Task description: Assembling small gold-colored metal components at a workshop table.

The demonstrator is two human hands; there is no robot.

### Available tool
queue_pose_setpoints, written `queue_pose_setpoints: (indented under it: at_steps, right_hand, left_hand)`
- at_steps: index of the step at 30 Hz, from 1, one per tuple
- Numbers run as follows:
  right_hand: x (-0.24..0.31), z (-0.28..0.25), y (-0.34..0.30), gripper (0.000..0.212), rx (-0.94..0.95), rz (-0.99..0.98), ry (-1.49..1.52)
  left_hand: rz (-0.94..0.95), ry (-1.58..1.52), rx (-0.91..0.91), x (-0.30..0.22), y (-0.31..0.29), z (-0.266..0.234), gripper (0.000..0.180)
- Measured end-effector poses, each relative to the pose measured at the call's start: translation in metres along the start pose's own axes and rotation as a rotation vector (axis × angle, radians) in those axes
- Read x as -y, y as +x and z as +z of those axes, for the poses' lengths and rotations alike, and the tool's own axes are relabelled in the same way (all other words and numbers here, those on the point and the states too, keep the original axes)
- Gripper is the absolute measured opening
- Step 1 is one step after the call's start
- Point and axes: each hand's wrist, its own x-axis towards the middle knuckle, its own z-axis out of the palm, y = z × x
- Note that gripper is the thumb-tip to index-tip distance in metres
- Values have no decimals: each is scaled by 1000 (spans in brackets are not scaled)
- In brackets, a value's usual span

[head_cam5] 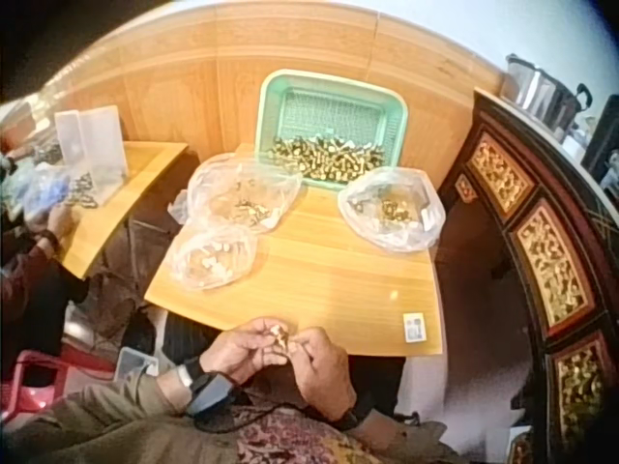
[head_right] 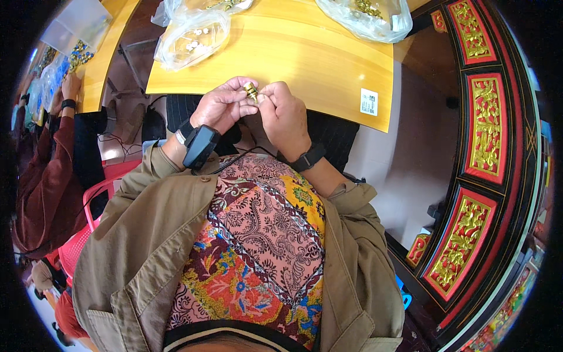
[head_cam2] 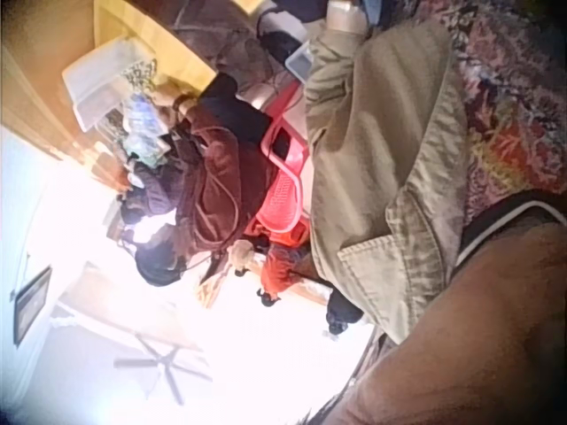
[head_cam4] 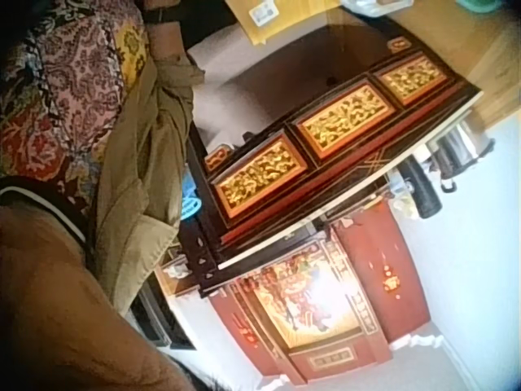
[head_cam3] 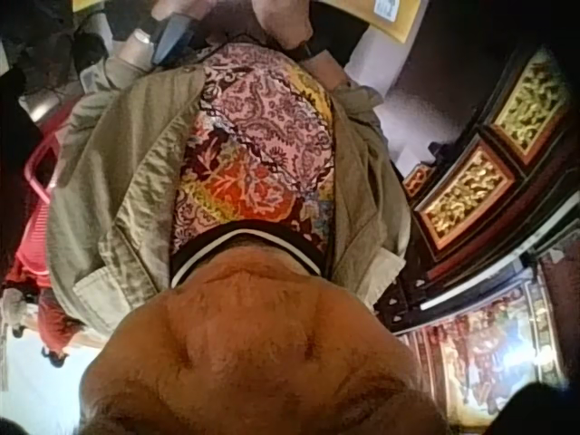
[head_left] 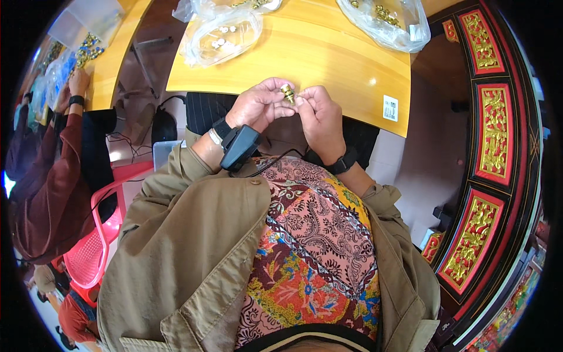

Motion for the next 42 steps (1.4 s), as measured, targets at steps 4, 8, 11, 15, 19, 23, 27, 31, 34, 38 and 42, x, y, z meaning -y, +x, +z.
queue_pose_setpoints:
  at_steps: [4, 8, 11, 15, 19, 23, 27, 31, 34, 38, 42]
  right_hand:
    - [3, 0, -1, 5, 15, 55, 105]
    - [-3, 0, 0, 6, 8, 42, 111]
    - [-2, -1, -1, 6, -19, 34, 77]
    - [1, -3, 0, 6, -13, 25, 31]
    - [3, -6, 1, 6, -28, -42, -62]
    - [7, -9, 1, 6, 1, -73, -167]
    - [2, -9, 3, 6, -25, -147, -186]
    - [2, -19, 7, 8, -13, -150, -232]
    - [9, -24, 10, 13, -21, -61, -169]
    - [7, -24, 11, 20, -15, -115, -45]
    - [16, -17, 18, 15, 8, -239, -109]
  left_hand:
    - [1, 35, 37, -2, -2, 2, 21]
    - [-6, 73, 10, -4, -2, 2, 19]
    - [25, 146, -30, -6, -2, 5, 17]
    - [22, 190, -52, -10, -3, 10, 16]
    - [-8, 316, -73, -15, -4, 16, 16]
    - [-39, 374, -120, -15, -2, 19, 17]
    - [-45, 374, -135, -15, 1, 17, 14]
    - [-2, 315, -151, -15, 3, 13, 16]
    - [20, 273, -153, -17, 3, 9, 17]
    - [-10, 211, -132, -23, 0, 15, 16]
    - [-19, 187, -128, -27, -3, 14, 16]
